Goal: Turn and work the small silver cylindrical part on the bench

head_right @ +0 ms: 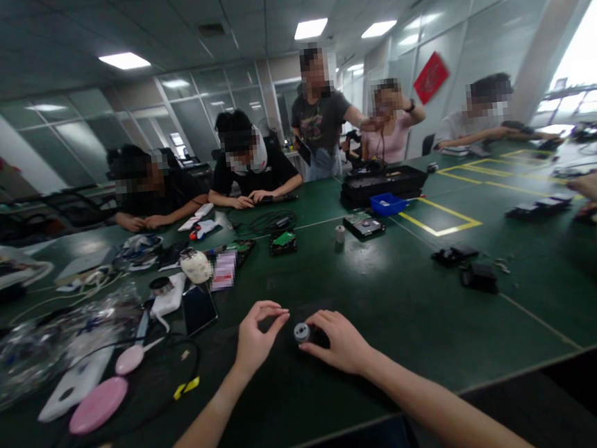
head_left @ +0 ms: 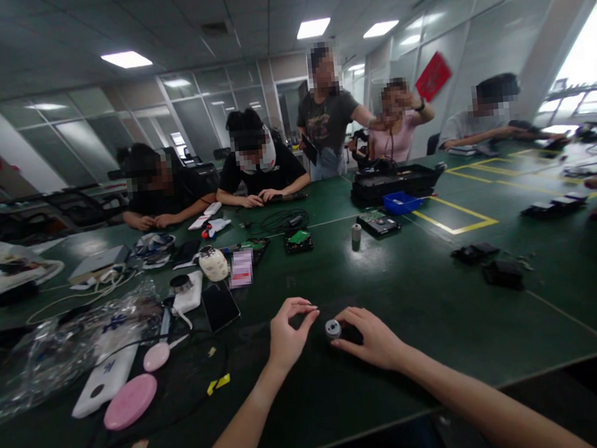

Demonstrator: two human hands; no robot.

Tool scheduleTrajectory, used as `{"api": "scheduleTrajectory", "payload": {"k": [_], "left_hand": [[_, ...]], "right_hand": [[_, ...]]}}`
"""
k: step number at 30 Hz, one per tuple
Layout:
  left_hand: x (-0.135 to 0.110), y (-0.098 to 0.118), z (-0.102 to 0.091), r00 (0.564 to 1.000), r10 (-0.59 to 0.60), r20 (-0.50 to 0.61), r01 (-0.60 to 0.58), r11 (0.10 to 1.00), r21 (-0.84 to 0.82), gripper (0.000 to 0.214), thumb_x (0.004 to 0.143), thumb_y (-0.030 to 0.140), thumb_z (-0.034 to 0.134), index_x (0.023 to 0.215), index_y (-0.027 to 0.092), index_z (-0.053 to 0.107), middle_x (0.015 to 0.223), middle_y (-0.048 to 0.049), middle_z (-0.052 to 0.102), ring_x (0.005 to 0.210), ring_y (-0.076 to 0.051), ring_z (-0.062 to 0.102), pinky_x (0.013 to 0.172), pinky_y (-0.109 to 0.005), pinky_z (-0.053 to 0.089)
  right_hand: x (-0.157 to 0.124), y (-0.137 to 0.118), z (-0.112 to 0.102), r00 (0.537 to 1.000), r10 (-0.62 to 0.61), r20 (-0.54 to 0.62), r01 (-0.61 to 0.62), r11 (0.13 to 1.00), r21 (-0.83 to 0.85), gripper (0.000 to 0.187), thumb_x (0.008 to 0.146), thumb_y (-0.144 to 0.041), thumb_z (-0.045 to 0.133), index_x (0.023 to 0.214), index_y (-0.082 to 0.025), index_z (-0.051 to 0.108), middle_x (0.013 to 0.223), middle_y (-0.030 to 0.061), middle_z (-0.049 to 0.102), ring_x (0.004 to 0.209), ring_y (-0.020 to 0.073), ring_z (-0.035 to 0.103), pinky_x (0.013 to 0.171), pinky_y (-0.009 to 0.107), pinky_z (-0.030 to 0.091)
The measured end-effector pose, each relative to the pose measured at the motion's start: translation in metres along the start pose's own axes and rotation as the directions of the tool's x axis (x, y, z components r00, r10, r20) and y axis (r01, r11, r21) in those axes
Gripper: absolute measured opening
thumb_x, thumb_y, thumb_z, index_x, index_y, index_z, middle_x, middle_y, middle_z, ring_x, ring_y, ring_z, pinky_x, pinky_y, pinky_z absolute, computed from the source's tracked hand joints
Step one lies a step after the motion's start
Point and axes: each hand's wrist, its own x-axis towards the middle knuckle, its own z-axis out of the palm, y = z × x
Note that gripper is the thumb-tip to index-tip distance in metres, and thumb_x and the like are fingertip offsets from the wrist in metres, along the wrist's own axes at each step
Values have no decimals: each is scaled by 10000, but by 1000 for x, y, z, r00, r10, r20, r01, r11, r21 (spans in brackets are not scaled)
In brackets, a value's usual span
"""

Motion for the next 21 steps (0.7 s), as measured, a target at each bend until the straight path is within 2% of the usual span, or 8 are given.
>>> {"api": "scheduleTrajectory", "payload": {"k": [2,5,11,21], "left_hand": [[-5,8,6,998,14,62,-7,994,-110,212,821,250,693,975,207,553,902,-35,728,878,-204,701,845,-349,531],[-11,15,11,992,51,114,-34,989,-142,173,816,235,703,920,196,571,882,-32,710,853,-195,698,824,-334,544],[-11,16,10,989,80,122,-59,984,-167,154,813,231,711,864,188,572,839,-17,676,847,-188,696,805,-320,561],[-15,17,10,977,122,174,-124,992,2,110,835,224,660,934,216,612,892,-26,696,865,-198,689,837,-344,543]], "right_hand": [[0,1,0,1000,-11,2,11,1000,-2,277,858,-401,640,1044,-205,577,994,48,628,901,213,579,817,346,442],[1,1,1,1000,-20,0,20,1000,-6,268,862,-398,634,1033,-200,576,986,52,629,913,218,577,807,344,441],[2,0,1,1000,-14,7,15,1000,-15,250,864,-392,631,1017,-200,581,962,47,629,894,213,575,793,337,441],[1,3,2,1000,-14,-1,14,1000,5,255,861,-381,632,1029,-194,586,991,56,630,909,212,586,816,343,449]]}}
